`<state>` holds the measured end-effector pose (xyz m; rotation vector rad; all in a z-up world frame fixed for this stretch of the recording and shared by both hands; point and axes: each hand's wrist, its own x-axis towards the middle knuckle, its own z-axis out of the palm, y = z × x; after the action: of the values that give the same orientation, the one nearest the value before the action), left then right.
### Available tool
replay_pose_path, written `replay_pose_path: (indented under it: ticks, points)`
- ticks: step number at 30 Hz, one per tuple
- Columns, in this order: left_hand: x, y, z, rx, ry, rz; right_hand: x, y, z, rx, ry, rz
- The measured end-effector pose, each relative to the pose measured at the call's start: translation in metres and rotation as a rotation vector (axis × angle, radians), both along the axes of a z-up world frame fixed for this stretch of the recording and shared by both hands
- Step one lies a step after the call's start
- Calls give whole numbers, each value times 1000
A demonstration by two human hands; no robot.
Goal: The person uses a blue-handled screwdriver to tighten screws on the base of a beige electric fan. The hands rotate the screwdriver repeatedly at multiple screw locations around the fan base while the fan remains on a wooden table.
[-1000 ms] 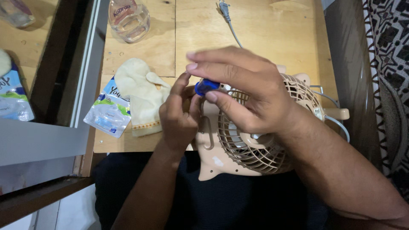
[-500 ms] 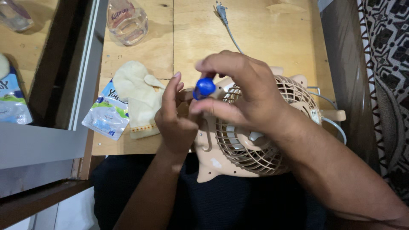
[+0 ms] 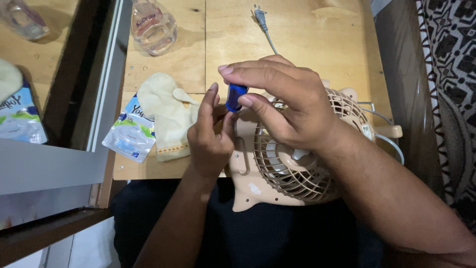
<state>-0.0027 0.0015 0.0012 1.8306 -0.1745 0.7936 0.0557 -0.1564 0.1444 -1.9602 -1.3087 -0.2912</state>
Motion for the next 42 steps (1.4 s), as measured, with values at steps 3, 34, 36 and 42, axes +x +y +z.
replay_pose_path:
  ticks: [3, 34, 36, 42]
  points:
    - [-1, 0, 1, -11, 13, -13, 2, 0, -2, 7, -22, -11]
    - [-2, 0, 19, -9, 108, -49, 6, -6, 5, 52, -24, 29]
    - [-2, -1, 19, -33, 161, -69, 6, -6, 5, 52, -57, -34]
    - [-6, -2, 21, -29, 209, -110, 9, -3, 6, 134, -31, 55]
